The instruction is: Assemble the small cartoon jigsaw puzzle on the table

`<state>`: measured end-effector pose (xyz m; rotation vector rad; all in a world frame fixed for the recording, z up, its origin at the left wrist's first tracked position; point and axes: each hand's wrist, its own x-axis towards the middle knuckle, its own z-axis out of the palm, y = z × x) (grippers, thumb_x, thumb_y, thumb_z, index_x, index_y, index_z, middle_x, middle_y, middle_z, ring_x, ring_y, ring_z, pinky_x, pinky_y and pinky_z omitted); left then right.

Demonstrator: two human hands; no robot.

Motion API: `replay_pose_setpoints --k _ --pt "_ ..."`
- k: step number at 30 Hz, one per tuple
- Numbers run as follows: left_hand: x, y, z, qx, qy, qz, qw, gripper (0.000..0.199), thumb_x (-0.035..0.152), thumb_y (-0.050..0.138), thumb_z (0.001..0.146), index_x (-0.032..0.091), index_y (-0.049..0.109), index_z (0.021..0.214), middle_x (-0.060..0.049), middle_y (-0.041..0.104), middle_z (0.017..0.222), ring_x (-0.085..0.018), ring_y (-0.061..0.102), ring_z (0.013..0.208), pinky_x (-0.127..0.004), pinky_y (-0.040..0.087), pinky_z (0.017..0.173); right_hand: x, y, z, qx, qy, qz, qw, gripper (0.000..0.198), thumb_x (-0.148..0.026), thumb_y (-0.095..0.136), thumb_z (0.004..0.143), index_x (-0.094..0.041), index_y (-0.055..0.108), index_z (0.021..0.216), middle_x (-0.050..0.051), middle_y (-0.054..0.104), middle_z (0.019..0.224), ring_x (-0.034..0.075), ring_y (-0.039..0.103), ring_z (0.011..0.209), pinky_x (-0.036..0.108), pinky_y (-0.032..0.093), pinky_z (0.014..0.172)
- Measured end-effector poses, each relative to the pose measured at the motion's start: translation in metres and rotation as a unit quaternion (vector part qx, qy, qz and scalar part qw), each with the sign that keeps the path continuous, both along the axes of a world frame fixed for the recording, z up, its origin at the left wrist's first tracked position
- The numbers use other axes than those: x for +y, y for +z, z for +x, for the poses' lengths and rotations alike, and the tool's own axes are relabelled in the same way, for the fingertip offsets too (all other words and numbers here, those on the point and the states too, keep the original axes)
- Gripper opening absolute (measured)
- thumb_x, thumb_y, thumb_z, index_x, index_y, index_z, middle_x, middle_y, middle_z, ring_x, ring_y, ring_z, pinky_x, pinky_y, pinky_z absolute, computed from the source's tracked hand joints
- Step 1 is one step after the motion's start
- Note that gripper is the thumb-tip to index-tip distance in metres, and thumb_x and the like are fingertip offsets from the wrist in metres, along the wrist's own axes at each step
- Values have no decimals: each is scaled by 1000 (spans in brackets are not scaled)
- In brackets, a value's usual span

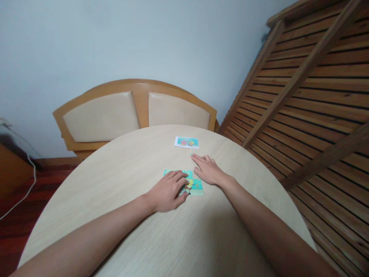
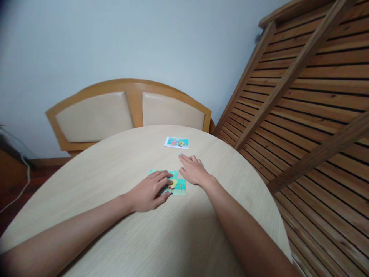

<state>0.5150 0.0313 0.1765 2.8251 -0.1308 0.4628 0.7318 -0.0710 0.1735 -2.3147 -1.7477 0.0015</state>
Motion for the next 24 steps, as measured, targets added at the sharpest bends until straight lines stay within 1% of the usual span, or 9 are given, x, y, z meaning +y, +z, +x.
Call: replay_pose_setpoints --k 4,7,9,12,15,18,21,24 --pt "0 0 0 1 0 1 1000 25 31 55 93 19 57 114 -14 57 131 -30 52 123 -50 44 106 2 -3 0 -4 10 20 1000 55 -26 45 92 -20 46 147 6 44 155 34 46 124 54 37 103" --pt "0 0 0 5 1 3 1000 26 31 56 92 19 57 115 -14 57 131 -30 52 124 -50 44 106 -4 -5 1 5 18 49 999 48 -28 47 94 -20 52 142 7 51 149 33 46 125 52 38 104" --pt "0 0 0 5 1 5 1000 26 31 56 93 20 57 116 -14 58 131 -30 52 125 -49 44 107 -12 -4 3 15 39 71 997 41 -29 48 96 -19 58 135 9 58 142 30 49 124 49 39 105" --pt "0 0 0 7 0 9 1000 27 31 55 93 19 57 117 -14 57 131 -30 52 125 -49 43 108 -27 1 6 40 86 97 991 31 -27 51 96 -19 66 123 9 68 126 26 57 117 41 42 103" --pt "0 2 0 10 -4 14 1000 27 31 55 93 19 57 117 -14 58 130 -30 51 126 -49 43 108 -40 8 12 68 112 90 987 23 -25 57 94 -21 71 111 7 73 111 23 64 106 37 46 96" --pt "-1 4 0 11 -5 12 1000 26 30 55 93 19 57 116 -14 58 129 -30 52 126 -48 43 107 -45 15 19 88 116 68 987 16 -24 62 90 -23 75 100 5 75 101 22 67 97 35 48 90" --pt "-1 5 0 11 -6 15 1000 26 30 54 93 18 57 116 -14 58 129 -30 51 126 -48 43 108 -46 19 22 108 130 57 984 14 -21 63 89 -23 76 94 4 76 95 21 68 92 33 48 87" --pt "-1 5 1 10 -10 20 1000 27 30 53 94 18 56 117 -14 59 129 -30 51 127 -49 43 108 -46 22 23 120 138 64 981 16 -17 62 88 -22 76 92 4 75 93 20 67 91 32 49 86"
